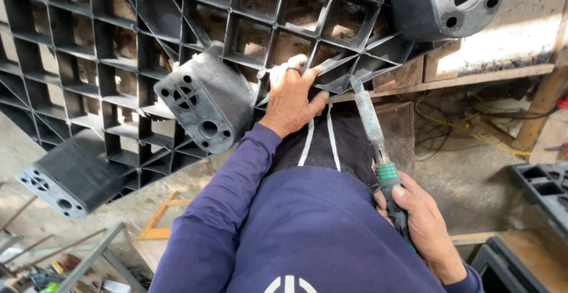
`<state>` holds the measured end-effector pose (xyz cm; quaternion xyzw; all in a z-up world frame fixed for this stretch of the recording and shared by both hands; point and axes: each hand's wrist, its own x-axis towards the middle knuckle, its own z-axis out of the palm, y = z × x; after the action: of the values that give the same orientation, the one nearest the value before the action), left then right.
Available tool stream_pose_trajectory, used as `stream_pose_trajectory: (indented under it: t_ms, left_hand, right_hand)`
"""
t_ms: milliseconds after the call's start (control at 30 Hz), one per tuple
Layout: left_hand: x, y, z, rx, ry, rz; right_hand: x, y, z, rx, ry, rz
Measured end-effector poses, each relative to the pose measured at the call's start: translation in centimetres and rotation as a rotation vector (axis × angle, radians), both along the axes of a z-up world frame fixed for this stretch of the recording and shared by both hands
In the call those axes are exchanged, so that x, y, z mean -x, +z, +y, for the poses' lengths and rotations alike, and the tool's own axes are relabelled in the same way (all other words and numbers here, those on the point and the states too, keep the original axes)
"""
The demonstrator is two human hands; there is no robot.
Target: The person uses a soldering iron to melt and fuse seams on a black plastic crate. They hold the crate steady with one hand while applying the hot tip along the grid lines, producing visible smoke as the plastic softens and bonds.
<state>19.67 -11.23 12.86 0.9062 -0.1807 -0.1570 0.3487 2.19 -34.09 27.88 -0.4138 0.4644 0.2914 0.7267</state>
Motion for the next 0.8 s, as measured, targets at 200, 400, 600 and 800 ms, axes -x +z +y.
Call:
stream_pose_trajectory:
  t_ms: [200, 400, 600, 800]
  left_hand:
    - [-1.2, -1.2, -1.0, -0.102, 0.09, 0.054]
    - [-2.1, -1.6, -0.4, 0.028, -0.054, -0.047]
    - [-2.7, -2.5, 0.0, -0.024, -0.168, 0.02]
    - [-2.7, -3.7, 0.4, 0.006, -0.232, -0.096]
  right_hand:
    - [-1.8, 1.0, 3.4, -0.012, -0.035, -0.017]
    - [-3.7, 1.1, 4.7, -0.213, -0.259, 0.013]
    - [-5.2, 1.2, 6.0, -0.349, -0.45, 0.067]
    - [-5.1, 1.2, 8.2, -0.37, -0.568, 0.045]
